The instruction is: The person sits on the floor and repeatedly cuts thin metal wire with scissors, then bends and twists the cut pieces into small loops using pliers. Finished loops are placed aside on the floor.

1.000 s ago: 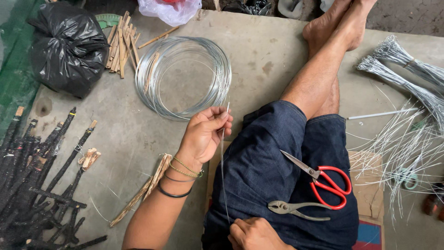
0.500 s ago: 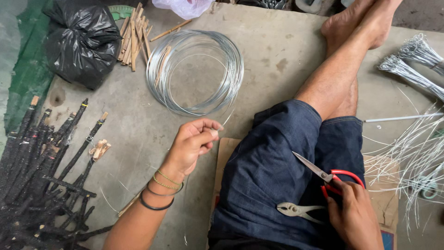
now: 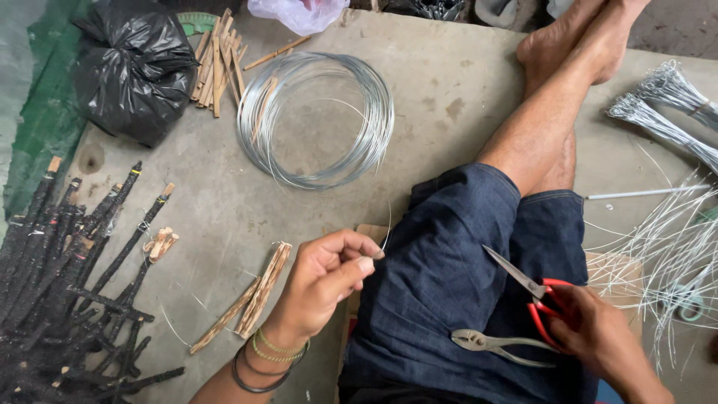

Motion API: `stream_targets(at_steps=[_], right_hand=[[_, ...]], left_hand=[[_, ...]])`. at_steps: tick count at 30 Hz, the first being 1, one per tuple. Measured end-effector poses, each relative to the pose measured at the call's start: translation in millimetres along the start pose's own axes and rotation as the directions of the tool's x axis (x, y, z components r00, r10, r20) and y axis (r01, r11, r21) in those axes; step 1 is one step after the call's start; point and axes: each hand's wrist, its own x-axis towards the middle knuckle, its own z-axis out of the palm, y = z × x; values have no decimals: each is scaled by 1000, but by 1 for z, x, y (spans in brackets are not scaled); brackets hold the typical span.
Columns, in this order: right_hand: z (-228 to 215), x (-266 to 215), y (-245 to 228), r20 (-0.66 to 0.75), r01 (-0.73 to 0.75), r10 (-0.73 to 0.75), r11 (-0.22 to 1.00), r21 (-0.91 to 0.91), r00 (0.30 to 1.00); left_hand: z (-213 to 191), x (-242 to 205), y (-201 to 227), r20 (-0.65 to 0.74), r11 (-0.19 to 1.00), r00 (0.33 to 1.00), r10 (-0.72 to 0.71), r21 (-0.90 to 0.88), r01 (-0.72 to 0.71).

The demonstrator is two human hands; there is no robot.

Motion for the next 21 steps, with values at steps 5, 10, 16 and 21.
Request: stream_targets(at_steps=[5, 10, 16, 21], right_hand=[[-10, -6, 43, 82, -113, 86, 898, 426, 993], [25, -42, -3, 64, 305, -486, 639, 706, 871], [60, -38, -139, 535, 48, -489, 767, 639, 688], [66, -25, -196, 482, 99, -544, 727, 680, 687]], left_hand=[[2, -10, 0, -30, 998, 999, 35, 51, -33], [5, -11, -15, -38, 989, 997, 75, 130, -69], [2, -24, -24, -57, 987, 996, 62, 153, -53], [3, -32, -34, -58, 990, 998, 15, 138, -6]])
